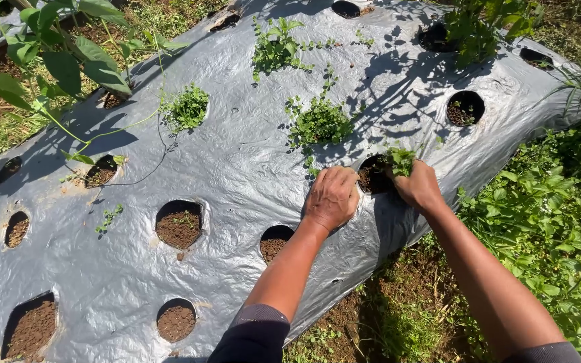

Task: The person is pulling weeds by hand from a garden bed that is covered with plastic mulch to clear the area around the crops.

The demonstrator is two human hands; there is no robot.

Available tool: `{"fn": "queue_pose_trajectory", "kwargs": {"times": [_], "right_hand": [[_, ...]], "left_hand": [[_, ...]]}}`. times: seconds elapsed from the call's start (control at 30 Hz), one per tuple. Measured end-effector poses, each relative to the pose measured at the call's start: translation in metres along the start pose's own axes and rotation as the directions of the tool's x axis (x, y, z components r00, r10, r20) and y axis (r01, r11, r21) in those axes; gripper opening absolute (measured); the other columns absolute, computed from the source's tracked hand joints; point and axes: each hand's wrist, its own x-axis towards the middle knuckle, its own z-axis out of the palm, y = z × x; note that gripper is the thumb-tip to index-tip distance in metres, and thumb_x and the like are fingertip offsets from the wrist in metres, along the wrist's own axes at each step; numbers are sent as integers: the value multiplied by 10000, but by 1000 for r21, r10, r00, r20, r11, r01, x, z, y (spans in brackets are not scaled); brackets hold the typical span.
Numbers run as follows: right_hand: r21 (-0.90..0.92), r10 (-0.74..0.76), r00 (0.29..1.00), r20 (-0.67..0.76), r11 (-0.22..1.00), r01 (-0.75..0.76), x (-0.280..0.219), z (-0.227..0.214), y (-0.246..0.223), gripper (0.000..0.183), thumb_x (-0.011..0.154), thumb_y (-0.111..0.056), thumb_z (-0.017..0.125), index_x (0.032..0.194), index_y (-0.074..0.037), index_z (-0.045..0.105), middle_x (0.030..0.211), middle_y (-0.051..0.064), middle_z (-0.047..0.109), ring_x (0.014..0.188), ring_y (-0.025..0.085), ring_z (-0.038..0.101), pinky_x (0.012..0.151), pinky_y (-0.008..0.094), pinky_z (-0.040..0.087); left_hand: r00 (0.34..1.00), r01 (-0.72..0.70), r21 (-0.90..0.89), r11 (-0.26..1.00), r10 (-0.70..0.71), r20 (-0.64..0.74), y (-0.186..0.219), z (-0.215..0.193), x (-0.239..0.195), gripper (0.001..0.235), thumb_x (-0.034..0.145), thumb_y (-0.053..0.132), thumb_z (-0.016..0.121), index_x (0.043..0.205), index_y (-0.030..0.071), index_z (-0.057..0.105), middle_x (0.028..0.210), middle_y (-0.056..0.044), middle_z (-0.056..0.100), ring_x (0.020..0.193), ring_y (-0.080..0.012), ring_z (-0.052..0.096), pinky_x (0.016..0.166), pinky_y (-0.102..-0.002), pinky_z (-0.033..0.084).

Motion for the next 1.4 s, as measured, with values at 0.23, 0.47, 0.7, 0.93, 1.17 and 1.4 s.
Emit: {"fn": "queue_pose_trajectory", "kwargs": {"times": [0.23, 0.47, 0.7, 0.93, 1.17, 1.4], "right_hand": [[-375, -77, 984, 163, 917, 134, -35, -5, -47, 677, 845, -342, 749, 1401, -134, 424, 1180, 292, 689, 1178, 505, 647, 1042, 607, 502], [-190, -63, 986, 151, 977, 92, -35, -11, 4, 476, 846, -280, 669, 1196, 41, 631, 1110, 370, 683, 1141, 530, 639, 962, 615, 536], [-224, -22, 791, 611, 954, 199, -87, -47, 7, 452, 951, -137, 555, 1337, 96, 531, 1259, 363, 635, 1257, 489, 609, 1038, 589, 534], [-302, 73, 444, 893, 830, 469, -124, -93, -88, 658, 1017, -262, 617, 1581, -141, 301, 1384, 257, 599, 1066, 325, 748, 1010, 458, 593], [-289, -304, 952, 16, 910, 296, -34, -33, -18, 313, 924, -480, 673, 1210, -356, 704, 955, 29, 713, 959, 306, 724, 851, 485, 588], [-332, -214, 977, 13, 921, 206, -12, 10, 6, 283, 956, -513, 565, 1011, -264, 687, 888, 65, 674, 917, 352, 729, 779, 527, 582]], "left_hand": [[1000, 8, 10, 1000, -8, 7, -1, 1, -2, 133, 824, 128, 564, 878, 128, 685, 893, -82, 686, 982, -283, 689, 927, -402, 526], [1000, 0, -18, 1000, 0, -5, 2, -5, 0, 146, 823, 120, 558, 878, 149, 690, 900, -61, 671, 996, -265, 681, 924, -392, 526], [1000, 2, -10, 1000, -2, -23, -1, 4, -4, 169, 812, 120, 574, 892, 171, 714, 938, -42, 682, 1008, -248, 675, 933, -386, 525], [999, -8, -12, 1000, 8, -37, 0, 6, -4, 168, 810, 106, 574, 890, 179, 702, 930, -36, 668, 994, -245, 674, 932, -383, 527], [999, -5, 4, 1000, 5, -34, 1, 4, -2, 167, 809, 114, 587, 896, 181, 714, 934, -27, 674, 1002, -233, 671, 929, -376, 522], [999, -5, -3, 1000, 4, -32, 0, 4, -2, 165, 816, 123, 583, 900, 183, 712, 930, -26, 675, 998, -232, 675, 929, -372, 525]]}}
